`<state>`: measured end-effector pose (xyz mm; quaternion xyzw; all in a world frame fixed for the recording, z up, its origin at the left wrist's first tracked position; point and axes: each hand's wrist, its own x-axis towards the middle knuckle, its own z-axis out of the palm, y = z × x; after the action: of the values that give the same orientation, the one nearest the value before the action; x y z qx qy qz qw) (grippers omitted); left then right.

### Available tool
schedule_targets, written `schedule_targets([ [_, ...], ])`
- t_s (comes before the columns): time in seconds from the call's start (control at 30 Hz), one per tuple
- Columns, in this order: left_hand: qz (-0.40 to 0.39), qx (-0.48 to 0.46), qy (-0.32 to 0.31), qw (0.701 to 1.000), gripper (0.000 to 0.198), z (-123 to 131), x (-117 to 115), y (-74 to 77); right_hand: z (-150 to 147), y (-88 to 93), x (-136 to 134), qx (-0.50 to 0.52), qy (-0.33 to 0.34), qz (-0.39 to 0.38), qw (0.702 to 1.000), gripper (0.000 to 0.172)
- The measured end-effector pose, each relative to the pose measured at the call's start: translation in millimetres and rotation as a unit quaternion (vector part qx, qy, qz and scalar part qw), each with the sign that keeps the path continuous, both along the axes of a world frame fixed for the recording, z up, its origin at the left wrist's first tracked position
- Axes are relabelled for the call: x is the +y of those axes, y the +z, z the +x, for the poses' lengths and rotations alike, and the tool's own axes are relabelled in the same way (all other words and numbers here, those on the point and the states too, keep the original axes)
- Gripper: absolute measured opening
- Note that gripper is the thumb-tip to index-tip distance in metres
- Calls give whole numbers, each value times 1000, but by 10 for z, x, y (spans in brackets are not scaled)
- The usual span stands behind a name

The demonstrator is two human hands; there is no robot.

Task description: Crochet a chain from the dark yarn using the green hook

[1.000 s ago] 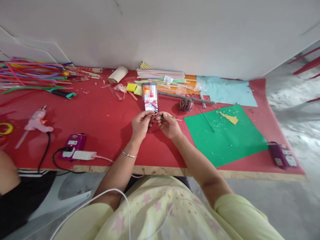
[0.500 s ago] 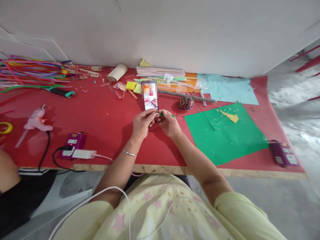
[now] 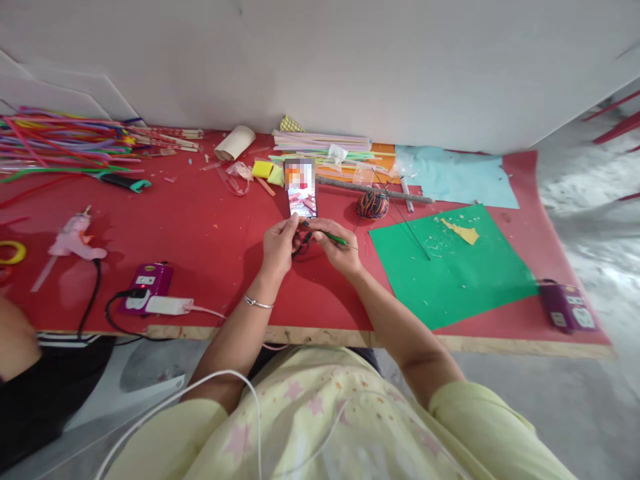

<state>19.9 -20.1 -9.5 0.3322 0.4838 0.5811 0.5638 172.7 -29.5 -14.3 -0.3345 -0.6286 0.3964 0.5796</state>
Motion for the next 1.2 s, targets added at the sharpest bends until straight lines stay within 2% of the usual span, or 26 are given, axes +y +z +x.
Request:
schedule_targets([
  [0.1,3,-28,-3,1000,49,8,-4,-3,-9,-50,5,13,-6,-11,1000,22],
  [0.23,31,-95,-37,994,36,29,-12,-14,-31,-93,-4,57,-26,-61,996,26],
  [0.37,46,-121,-32,991,48,46,-20,13,-70,-112,-13,90,-28,-92,991,27],
  [0.57,9,-168,-20,985,43,29,-10,57,-81,-102,-32,67,-19,-80,994,28],
  [0.77,8,-159,-6,987,45,24,12,60,-67,-112,-44,18,5,-22,1000,21],
  [0.87,18,-161,-15,987,50,14,21,56,-82,-138,-37,61,13,-50,997,21],
  [1.0,37,-163,-34,985,46,-2,36,33,-94,-162,-19,121,11,-105,987,22],
  [1.2,42,-154,-39,986,48,-20,46,1,-68,-146,24,75,-28,-67,995,26],
])
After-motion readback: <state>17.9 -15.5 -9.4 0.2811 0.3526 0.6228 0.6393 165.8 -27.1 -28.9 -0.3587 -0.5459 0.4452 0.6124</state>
